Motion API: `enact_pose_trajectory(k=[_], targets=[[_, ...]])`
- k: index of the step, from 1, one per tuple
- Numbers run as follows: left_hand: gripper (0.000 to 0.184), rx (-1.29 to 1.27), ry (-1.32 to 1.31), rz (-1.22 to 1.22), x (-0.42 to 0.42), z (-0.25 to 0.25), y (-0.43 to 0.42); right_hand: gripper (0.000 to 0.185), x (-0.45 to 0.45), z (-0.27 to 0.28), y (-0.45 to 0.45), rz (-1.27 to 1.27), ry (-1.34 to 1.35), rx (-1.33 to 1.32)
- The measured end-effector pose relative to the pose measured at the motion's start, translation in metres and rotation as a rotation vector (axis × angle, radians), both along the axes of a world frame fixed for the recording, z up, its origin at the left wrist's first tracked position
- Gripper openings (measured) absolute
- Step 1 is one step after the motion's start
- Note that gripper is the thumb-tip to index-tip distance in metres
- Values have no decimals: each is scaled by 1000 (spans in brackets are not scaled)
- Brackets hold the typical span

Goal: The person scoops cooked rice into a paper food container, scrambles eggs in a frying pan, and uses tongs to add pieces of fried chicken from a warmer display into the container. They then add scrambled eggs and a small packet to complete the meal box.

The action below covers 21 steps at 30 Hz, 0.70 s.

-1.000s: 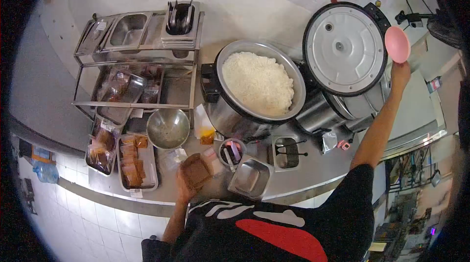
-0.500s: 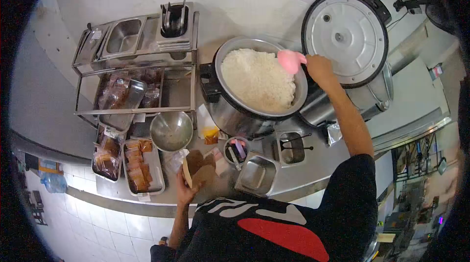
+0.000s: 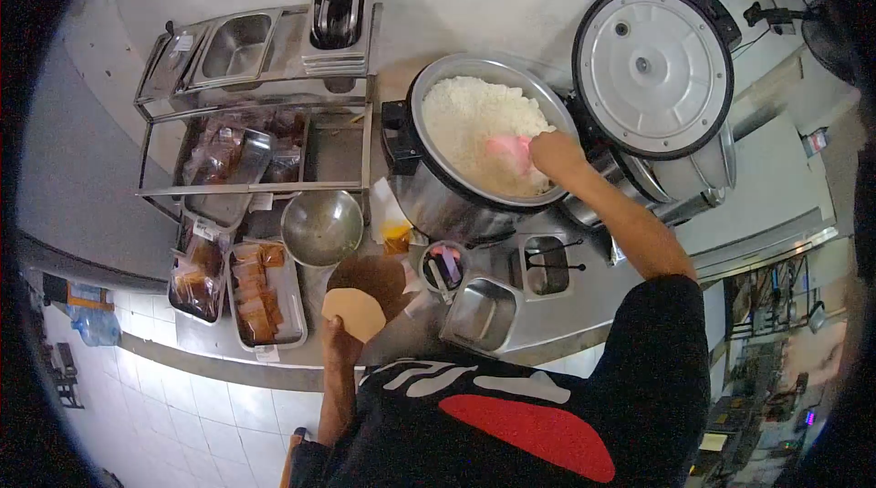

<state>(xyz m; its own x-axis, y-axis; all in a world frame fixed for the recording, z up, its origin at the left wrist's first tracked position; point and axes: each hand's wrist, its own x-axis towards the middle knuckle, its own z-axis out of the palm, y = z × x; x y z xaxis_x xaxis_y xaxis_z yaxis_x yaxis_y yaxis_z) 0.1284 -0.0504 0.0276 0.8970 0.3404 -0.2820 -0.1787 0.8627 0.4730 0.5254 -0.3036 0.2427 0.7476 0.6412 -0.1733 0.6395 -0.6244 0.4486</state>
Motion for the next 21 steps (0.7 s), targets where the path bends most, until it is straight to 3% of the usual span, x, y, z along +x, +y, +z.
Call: enact_pose_trajectory(k=[2, 7, 14, 17, 20, 21], targets=[[65, -148, -22, -21, -4, -13, -1, 20, -7, 3, 5, -11, 31, -4], [61, -219, -15, 12, 12, 14, -8, 20, -17, -1, 10, 15, 74, 18], [60, -174, -95, -21, 46, 37, -2, 23, -21, 4, 11, 70, 205, 5], [63, -167, -53, -15, 56, 31, -2, 19, -13, -6, 10, 122, 279, 167], [64, -259, -52, -26, 68, 74, -12, 21, 6, -10, 11, 206, 352, 224], [64, -251, -83, -44, 73, 70, -11, 23, 5, -5, 8, 72, 483, 322]])
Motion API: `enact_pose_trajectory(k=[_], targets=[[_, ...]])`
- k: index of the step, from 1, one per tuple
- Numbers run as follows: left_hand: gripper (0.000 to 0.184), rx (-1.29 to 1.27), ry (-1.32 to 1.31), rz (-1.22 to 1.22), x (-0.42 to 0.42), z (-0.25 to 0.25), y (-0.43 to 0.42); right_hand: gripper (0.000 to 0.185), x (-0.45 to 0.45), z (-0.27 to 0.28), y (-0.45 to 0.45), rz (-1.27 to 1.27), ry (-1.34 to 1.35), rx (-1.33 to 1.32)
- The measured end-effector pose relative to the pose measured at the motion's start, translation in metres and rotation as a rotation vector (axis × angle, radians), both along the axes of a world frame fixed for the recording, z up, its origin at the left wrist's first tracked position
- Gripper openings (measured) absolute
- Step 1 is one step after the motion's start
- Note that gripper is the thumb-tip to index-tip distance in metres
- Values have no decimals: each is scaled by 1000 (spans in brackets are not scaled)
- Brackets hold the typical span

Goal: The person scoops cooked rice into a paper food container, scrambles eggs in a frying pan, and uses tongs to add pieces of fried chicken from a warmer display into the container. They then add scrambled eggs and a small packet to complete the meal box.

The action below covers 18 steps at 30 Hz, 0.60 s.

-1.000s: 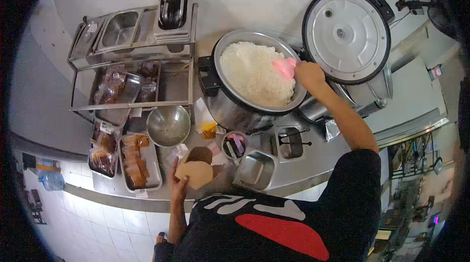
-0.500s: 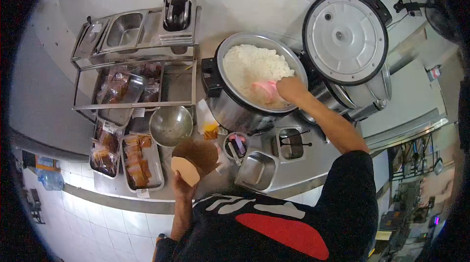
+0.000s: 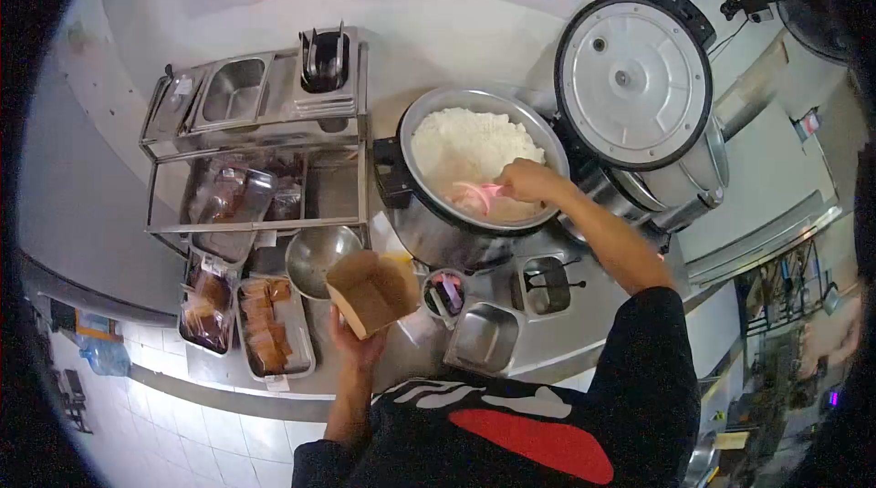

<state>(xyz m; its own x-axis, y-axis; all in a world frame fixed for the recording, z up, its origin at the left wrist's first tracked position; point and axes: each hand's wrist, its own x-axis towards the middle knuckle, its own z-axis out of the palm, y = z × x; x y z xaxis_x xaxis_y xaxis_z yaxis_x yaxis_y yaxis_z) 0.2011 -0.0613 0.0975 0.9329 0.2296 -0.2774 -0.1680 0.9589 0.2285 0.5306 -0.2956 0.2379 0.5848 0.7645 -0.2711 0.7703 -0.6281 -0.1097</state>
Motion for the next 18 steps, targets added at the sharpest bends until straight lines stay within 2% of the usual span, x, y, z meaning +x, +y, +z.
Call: enact_pose_trajectory(k=[2, 5, 9, 15, 17, 18], targets=[[64, 14, -72, -3, 13, -12, 2, 25, 2, 18, -5, -230, 306, 118], [61, 15, -90, -1, 27, 4, 1, 28, 31, 3, -29, -404, 418, 257], [58, 67, -152, -1, 42, 28, 0, 27, 31, 17, -49, -465, 468, 410], [59, 67, -252, 2, 61, 35, -10, 27, 27, 34, -71, -560, 455, 599], [59, 29, -253, -2, 62, 38, -14, 28, 19, 49, -71, -606, 516, 647], [59, 7, -227, -5, 62, 36, -14, 27, 1, 69, -63, -563, 456, 638]])
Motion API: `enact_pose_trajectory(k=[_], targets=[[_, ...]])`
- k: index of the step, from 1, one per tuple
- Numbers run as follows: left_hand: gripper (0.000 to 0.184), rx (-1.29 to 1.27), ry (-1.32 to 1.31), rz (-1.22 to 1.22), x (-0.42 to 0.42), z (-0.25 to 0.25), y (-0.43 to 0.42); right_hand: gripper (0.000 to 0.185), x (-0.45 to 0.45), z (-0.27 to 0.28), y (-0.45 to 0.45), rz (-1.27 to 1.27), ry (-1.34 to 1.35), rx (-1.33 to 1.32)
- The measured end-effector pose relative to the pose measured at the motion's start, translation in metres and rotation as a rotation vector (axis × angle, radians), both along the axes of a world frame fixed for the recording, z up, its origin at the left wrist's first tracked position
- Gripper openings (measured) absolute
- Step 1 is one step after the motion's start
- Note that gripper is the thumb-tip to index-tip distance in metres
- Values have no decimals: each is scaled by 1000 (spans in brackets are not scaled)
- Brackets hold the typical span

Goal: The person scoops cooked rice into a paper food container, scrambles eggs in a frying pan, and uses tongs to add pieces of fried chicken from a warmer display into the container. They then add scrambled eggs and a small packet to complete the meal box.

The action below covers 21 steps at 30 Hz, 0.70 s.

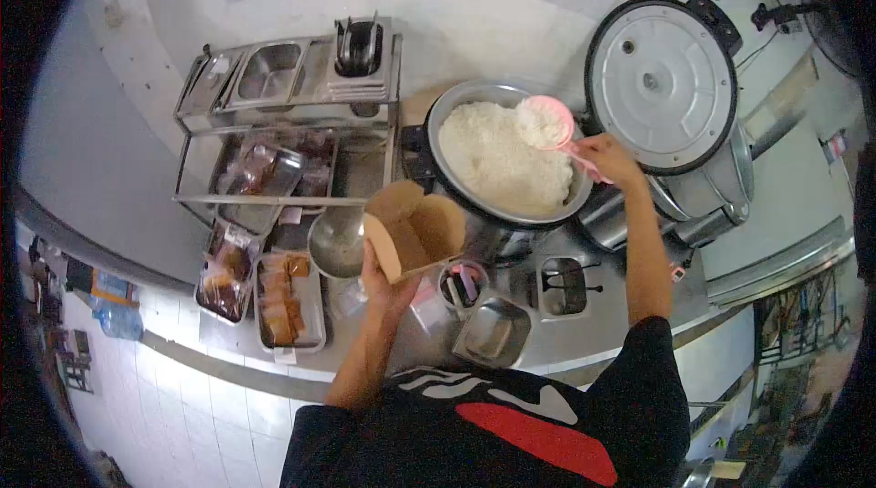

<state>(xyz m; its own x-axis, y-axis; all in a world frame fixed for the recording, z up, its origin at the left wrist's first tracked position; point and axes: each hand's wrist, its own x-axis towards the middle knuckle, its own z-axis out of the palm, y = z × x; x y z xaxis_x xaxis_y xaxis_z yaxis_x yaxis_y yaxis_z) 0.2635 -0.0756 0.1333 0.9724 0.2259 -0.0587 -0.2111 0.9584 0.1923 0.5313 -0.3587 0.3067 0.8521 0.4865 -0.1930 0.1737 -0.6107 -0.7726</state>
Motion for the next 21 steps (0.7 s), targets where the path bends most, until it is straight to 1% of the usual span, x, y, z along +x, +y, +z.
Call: enact_pose_trajectory(k=[3, 5, 6, 8, 9, 10, 11, 13, 16, 17, 18, 20, 21], targets=[[61, -55, -4, 2, 5, -3, -7, 24, -21, 20, 10, 91, -148, -81], [62, -48, -57, -26, 4, 1, -10, 23, -54, 39, 28, 128, -178, -52], [64, -34, -32, -19, 4, 0, -12, 23, -73, 42, 40, 146, -194, -38], [69, -11, 18, -7, 3, -4, -15, 21, -111, 31, 64, 290, -614, 22], [69, -30, 5, -6, 2, -2, -17, 28, -125, 21, 73, 392, -835, -144], [70, -49, -8, -6, 0, 3, -19, 37, -153, 17, 90, 359, -895, -439], [70, -70, -21, -5, -3, 6, -21, 39, -167, -1, 97, 437, -980, -502], [71, -91, 40, -19, -8, 7, -25, 41, -180, -23, 111, 521, -1159, -369], [72, -104, 87, 1, -12, -7, -21, 40, -169, -13, 110, 438, -1098, -398], [72, -106, 96, 13, -14, -15, -19, 39, -161, 2, 108, 391, -1034, -306], [63, -177, 8, -8, -18, -18, -16, 38, -149, 16, 104, 336, -964, -219], [67, -154, 47, 24, -23, -14, -11, 30, -104, 23, 101, 147, -1108, -219], [69, -140, 68, 27, -24, -12, -11, 26, -77, 20, 98, 127, -1110, -349]])
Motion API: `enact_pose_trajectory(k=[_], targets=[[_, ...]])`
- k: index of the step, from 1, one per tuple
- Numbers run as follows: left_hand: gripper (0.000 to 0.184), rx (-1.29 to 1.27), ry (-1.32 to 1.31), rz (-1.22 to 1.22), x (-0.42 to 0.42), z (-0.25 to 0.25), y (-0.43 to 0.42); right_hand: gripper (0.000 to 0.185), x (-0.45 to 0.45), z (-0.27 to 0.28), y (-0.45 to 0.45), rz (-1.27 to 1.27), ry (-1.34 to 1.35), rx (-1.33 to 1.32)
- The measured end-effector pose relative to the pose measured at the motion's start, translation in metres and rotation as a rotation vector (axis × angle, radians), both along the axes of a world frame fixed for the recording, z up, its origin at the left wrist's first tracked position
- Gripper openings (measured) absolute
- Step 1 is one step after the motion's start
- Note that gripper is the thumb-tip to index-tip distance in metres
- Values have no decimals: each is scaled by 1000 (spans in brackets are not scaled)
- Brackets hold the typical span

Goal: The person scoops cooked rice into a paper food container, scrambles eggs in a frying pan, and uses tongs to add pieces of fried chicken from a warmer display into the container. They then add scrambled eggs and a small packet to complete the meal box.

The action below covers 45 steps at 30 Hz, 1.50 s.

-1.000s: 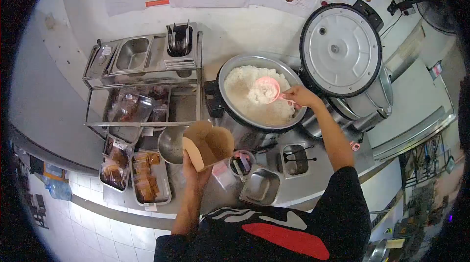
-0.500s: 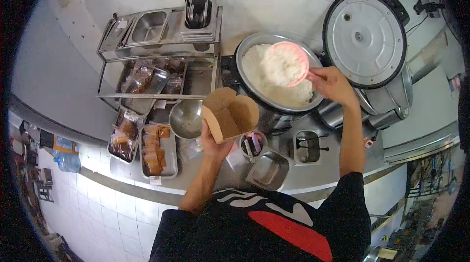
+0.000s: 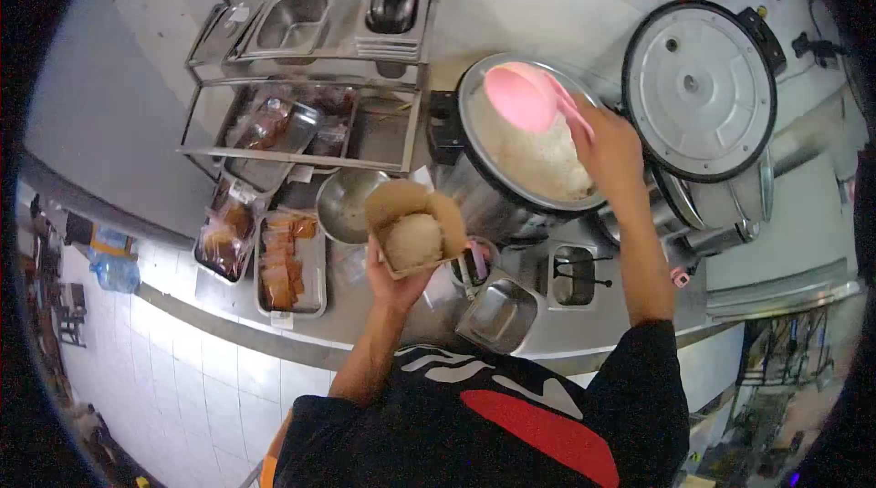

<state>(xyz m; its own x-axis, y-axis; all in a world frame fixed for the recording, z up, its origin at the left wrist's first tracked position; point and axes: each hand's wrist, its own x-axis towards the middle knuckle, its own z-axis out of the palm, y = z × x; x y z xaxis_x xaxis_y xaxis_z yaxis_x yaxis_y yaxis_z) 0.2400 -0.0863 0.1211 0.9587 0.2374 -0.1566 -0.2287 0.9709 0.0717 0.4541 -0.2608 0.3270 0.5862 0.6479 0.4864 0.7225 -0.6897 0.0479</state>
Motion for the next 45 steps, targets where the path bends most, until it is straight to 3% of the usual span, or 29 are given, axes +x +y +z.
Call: enact_pose_trajectory(k=[5, 11, 15, 19, 26, 32, 35, 39, 45], targets=[[71, -124, 1, -9, -7, -36, -3, 27, 106, -86, -11, -303, 136, -509], [69, -148, 85, -11, -25, -40, -3, 30, 95, -107, -4, -31, 138, -531], [70, 26, 29, 25, -23, -35, -3, 28, 88, -115, -6, 3, 185, -584], [66, -25, -40, 8, -27, -32, -3, 25, 76, -107, -8, 66, 269, -626], [63, -3, 1, -5, -23, -25, -5, 22, 69, -100, -26, 283, 504, -490], [60, 39, -20, -10, -8, -1, 5, 26, 103, -107, -61, 183, 905, -253], [64, 11, 29, -1, 3, 1, 7, 25, 101, -74, -74, -31, 1063, -46], [61, 45, -49, -42, 18, 5, 3, 24, 115, -53, -99, -177, 1026, 65], [61, 41, -83, -46, 30, 23, -12, 25, 81, -5, -102, -121, 948, 202]])
